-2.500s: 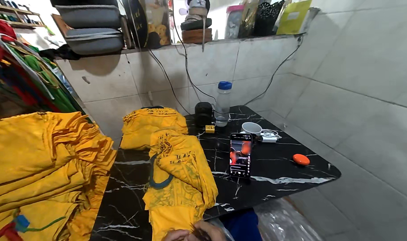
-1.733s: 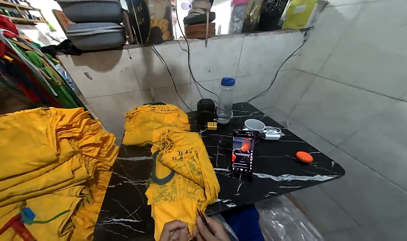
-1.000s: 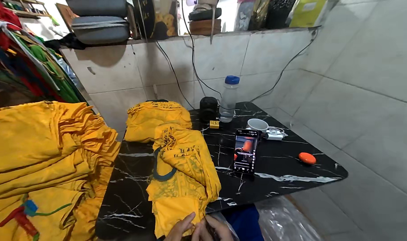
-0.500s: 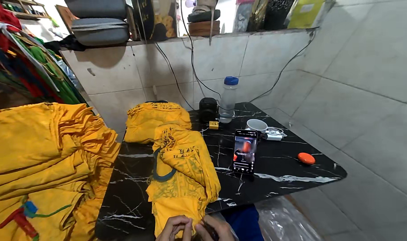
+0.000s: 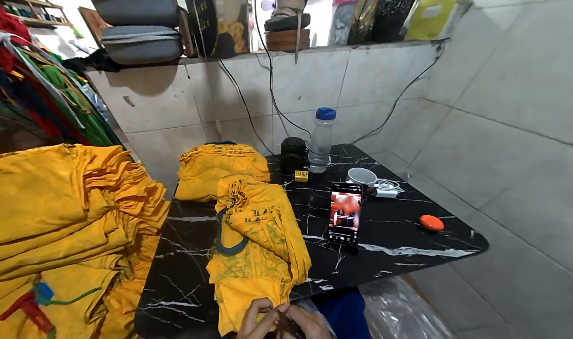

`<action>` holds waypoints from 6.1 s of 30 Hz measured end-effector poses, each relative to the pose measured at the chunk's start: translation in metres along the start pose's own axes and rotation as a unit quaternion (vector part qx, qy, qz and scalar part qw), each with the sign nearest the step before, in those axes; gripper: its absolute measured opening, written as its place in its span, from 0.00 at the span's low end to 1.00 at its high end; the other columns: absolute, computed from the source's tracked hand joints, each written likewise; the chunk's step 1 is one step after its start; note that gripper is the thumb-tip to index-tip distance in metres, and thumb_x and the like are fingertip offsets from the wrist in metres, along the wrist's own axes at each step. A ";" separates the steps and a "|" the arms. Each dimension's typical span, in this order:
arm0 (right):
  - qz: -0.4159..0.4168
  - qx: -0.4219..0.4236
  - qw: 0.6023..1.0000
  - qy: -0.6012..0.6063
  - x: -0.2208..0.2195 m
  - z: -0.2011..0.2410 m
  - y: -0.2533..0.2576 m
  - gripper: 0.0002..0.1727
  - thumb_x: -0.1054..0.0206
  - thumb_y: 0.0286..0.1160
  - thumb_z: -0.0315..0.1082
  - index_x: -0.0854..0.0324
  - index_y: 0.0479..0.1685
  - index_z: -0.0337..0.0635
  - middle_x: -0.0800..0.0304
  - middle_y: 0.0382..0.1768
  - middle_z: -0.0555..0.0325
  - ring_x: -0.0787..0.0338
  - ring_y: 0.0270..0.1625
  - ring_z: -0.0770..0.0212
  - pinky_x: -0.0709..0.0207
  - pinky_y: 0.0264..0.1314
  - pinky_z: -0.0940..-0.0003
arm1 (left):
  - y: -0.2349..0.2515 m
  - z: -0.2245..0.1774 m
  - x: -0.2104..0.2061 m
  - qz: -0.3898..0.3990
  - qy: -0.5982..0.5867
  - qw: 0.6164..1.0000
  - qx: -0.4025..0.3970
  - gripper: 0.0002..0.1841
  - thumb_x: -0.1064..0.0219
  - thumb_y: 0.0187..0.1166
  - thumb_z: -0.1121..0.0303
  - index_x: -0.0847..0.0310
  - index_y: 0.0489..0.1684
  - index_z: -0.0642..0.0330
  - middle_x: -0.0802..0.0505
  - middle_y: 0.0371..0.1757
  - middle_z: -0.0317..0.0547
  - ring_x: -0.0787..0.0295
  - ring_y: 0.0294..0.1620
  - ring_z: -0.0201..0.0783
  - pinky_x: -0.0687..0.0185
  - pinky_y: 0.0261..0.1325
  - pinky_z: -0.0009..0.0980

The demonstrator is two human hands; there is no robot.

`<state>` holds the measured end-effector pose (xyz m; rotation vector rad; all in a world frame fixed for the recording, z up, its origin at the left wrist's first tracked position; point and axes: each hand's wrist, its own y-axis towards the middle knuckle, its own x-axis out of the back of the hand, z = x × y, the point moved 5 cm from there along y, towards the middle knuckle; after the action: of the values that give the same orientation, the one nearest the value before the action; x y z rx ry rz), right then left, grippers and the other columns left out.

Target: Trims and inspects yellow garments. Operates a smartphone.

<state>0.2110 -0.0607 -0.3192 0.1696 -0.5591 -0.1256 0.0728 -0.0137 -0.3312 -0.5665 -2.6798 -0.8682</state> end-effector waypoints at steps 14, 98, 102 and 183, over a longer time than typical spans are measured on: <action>-0.325 0.055 0.928 -0.172 0.127 -0.078 0.045 0.34 0.28 0.74 0.45 0.28 0.80 0.42 0.13 0.71 0.54 0.05 0.58 0.58 0.08 0.46 0.56 | -0.008 0.020 0.023 -0.094 -0.115 0.987 0.067 0.06 0.24 0.69 0.82 0.06 0.40 0.67 0.05 0.49 0.49 0.05 0.46 0.34 0.05 0.49 0.28; 0.036 -0.061 0.976 0.207 0.005 -0.022 0.013 0.16 0.31 0.83 0.45 0.12 0.37 0.41 0.12 0.29 0.63 0.15 0.32 0.72 0.20 0.37 0.72 | -0.006 -0.005 0.004 -0.065 -0.040 0.997 -0.012 0.05 0.19 0.67 0.72 0.08 0.31 0.62 0.08 0.49 0.46 0.11 0.55 0.30 0.13 0.64 0.24; 0.021 -0.042 0.965 0.260 0.008 -0.018 0.010 0.08 0.32 0.82 0.35 0.15 0.37 0.41 0.13 0.29 0.66 0.15 0.32 0.75 0.20 0.39 0.75 | -0.005 -0.008 0.002 -0.030 -0.047 0.998 -0.034 0.10 0.21 0.71 0.69 0.11 0.44 0.62 0.09 0.53 0.49 0.13 0.62 0.36 0.17 0.70 0.31; -0.037 0.009 0.978 0.205 -0.002 -0.011 0.018 0.08 0.32 0.81 0.31 0.12 0.44 0.34 0.10 0.36 0.59 0.15 0.36 0.75 0.21 0.40 0.79 | 0.001 -0.014 0.040 -0.061 0.014 0.995 0.073 0.03 0.27 0.75 0.76 0.08 0.39 0.64 0.03 0.41 0.41 0.05 0.39 0.29 0.05 0.47 0.26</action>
<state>0.2163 -0.0415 -0.3266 0.2266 -0.1421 -0.1523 0.0397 -0.0097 -0.3051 -0.3587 -2.7469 -0.6972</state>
